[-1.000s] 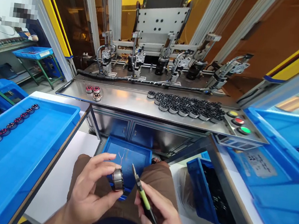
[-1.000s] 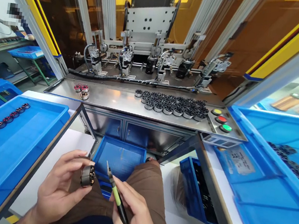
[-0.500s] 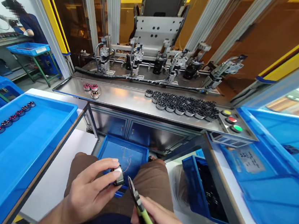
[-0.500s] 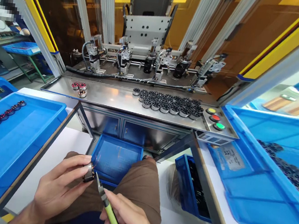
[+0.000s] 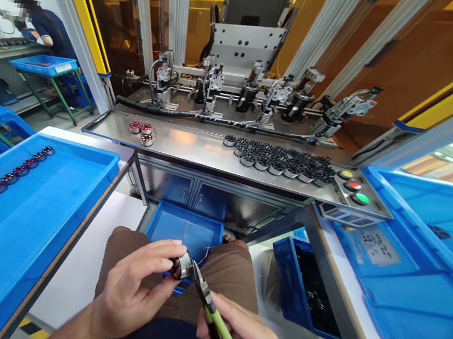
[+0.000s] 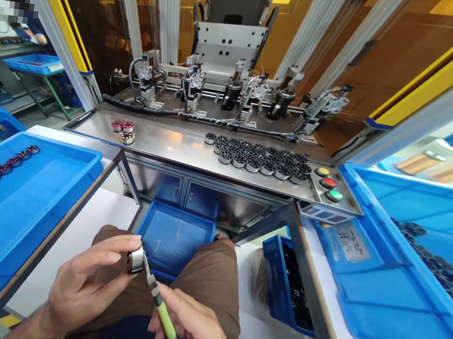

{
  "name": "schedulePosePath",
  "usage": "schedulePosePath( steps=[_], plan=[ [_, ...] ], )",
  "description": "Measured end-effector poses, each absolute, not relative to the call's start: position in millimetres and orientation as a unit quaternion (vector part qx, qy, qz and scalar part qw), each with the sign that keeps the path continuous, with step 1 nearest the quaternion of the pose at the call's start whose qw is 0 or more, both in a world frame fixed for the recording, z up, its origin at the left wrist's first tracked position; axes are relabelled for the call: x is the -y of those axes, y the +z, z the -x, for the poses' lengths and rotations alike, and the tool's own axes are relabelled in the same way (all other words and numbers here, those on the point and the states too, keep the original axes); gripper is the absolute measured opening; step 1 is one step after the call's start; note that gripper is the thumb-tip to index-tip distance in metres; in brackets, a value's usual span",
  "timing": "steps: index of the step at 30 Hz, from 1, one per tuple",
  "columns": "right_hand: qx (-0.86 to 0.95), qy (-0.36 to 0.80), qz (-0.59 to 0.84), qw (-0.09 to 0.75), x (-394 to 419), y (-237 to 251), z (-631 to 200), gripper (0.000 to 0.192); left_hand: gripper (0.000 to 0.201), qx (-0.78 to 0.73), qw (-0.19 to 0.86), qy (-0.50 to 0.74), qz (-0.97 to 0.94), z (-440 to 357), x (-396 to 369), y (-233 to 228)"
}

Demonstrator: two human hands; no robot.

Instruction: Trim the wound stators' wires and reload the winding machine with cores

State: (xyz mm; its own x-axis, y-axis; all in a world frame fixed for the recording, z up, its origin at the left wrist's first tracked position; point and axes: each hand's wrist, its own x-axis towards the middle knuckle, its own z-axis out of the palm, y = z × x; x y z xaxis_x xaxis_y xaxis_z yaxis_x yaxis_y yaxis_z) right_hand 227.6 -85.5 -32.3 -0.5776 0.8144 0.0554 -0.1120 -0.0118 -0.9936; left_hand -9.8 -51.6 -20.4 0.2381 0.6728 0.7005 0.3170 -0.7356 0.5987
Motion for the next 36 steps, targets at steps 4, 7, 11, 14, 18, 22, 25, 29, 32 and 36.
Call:
schedulePosePath(
  steps=[4, 7, 11, 14, 18, 22, 25, 29, 32, 36],
  plan=[
    [0.605, 0.648, 0.304, 0.349, 86.0, -36.7, -226.9, 0.054, 0.068, -0.324, 0.19, 0.524, -0.764, 11.9, 53.4, -22.2],
    [0.592, 0.654, 0.294, 0.368, 86.1, -37.0, -224.8, 0.053, 0.068, -0.324, 0.201, 0.524, -0.762, 13.1, 54.0, -22.2],
    [0.586, 0.655, 0.289, 0.379, 86.0, -35.7, -222.7, 0.052, 0.069, -0.328, 0.206, 0.526, -0.757, 13.6, 55.1, -23.1],
    [0.592, 0.649, 0.293, 0.379, 85.5, -36.3, -222.7, 0.053, 0.069, -0.335, 0.201, 0.523, -0.757, 13.4, 55.8, -24.4],
    [0.601, 0.637, 0.301, 0.377, 85.6, -39.5, -224.1, 0.056, 0.068, -0.347, 0.198, 0.515, -0.758, 13.1, 56.2, -24.8],
    [0.606, 0.63, 0.317, 0.367, 85.4, -40.4, -223.6, 0.06, 0.067, -0.353, 0.196, 0.509, -0.76, 13.7, 57.4, -23.5],
    [0.622, 0.613, 0.33, 0.359, 82.6, -36.6, -220.7, 0.062, 0.067, -0.359, 0.192, 0.501, -0.764, 14.2, 58.1, -22.7],
    [0.677, 0.532, 0.353, 0.368, 78.6, -33.5, -217.0, 0.06, 0.065, -0.37, 0.166, 0.487, -0.774, 14.2, 56.7, -24.2],
    [0.68, 0.517, 0.371, 0.364, 78.2, -40.7, -217.2, 0.06, 0.064, -0.371, 0.145, 0.486, -0.778, 15.1, 55.7, -27.9],
    [0.62, 0.593, 0.346, 0.38, 76.8, -53.1, -219.5, 0.058, 0.065, -0.382, 0.185, 0.514, -0.746, 16.8, 56.4, -35.0]
  ],
)
